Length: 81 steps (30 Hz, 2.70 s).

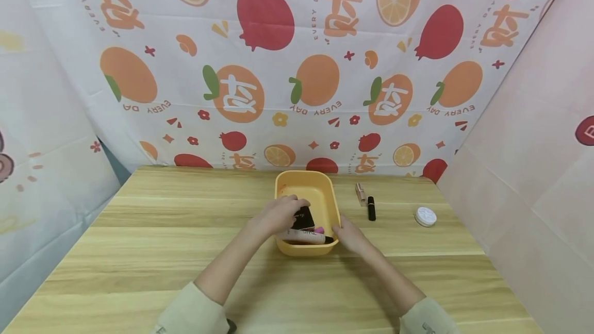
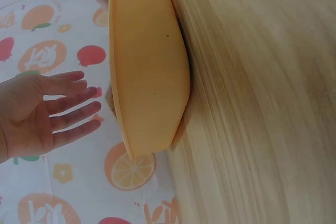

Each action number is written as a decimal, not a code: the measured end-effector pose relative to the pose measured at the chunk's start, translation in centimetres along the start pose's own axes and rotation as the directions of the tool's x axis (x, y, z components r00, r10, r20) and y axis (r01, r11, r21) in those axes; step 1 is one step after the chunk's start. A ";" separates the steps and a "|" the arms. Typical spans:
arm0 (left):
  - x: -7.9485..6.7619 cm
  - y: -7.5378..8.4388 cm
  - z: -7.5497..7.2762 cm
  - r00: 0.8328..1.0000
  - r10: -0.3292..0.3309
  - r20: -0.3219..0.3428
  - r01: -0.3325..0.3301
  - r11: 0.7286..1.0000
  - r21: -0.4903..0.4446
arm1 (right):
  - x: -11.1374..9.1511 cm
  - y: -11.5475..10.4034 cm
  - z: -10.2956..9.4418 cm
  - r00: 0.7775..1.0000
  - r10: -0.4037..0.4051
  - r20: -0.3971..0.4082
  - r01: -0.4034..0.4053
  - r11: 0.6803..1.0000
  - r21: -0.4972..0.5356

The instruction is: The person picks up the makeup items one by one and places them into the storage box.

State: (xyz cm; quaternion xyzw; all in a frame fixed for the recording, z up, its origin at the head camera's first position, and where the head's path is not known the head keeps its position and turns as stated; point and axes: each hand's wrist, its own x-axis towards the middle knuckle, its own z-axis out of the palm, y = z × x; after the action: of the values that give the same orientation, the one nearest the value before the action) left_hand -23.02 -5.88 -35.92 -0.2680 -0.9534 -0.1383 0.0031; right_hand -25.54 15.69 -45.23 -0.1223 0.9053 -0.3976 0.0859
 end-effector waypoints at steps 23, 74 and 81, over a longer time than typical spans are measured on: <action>-1.0 -2.1 0.2 0.996 -0.061 -0.059 0.057 0.996 -0.074 | -0.1 -0.2 -0.1 1.000 0.000 -0.004 0.000 1.000 -0.017; -2.0 -7.1 4.3 0.919 -0.329 0.215 0.324 0.325 -0.889 | 0.3 -0.6 -2.1 0.999 -0.015 -0.029 0.015 1.000 -0.006; -2.4 -7.4 4.3 0.918 -0.313 0.241 0.331 0.274 -0.903 | 1.4 0.3 -5.2 0.990 -0.015 -0.143 0.005 0.998 -0.066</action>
State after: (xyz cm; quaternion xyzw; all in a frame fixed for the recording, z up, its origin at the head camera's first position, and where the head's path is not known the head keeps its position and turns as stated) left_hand -24.45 -11.97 -42.17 -0.0244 -0.7364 -0.6503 -0.1849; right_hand -28.23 19.16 -42.05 -0.1008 0.9211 -0.3758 0.0146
